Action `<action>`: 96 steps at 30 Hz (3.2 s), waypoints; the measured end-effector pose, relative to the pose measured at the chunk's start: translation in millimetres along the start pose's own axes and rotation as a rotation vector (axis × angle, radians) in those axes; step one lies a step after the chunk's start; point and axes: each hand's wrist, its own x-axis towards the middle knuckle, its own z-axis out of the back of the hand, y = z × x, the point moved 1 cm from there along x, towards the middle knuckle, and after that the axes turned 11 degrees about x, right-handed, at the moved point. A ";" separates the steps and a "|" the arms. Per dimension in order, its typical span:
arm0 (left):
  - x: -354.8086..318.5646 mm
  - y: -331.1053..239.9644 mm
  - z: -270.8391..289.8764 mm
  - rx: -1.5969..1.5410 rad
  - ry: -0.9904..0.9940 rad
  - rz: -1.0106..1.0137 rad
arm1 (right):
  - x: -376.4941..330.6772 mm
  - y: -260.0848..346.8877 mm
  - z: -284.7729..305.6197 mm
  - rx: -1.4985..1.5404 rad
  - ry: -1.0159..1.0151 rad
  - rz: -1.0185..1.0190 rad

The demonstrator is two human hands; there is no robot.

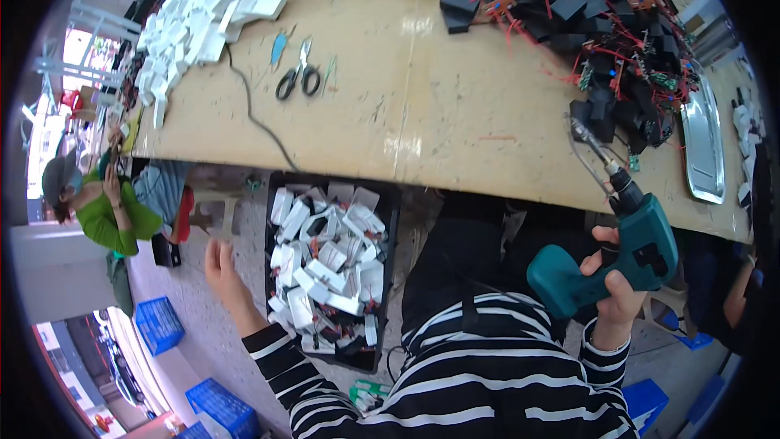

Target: Soldering wires and electronic components into plastic housings at a manual workstation.

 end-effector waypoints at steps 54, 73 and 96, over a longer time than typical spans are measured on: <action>-5.3 -335.6 -357.9 0.197 0.786 -1.306 | 9.5 8.0 7.7 0.110 -0.234 0.032; 30.9 -248.4 -207.6 -0.425 1.171 -0.467 | 6.2 2.5 5.3 0.054 -0.104 0.024; 9.0 -268.4 -237.6 0.489 1.019 -1.400 | -2.9 2.9 0.9 -0.006 -0.107 0.048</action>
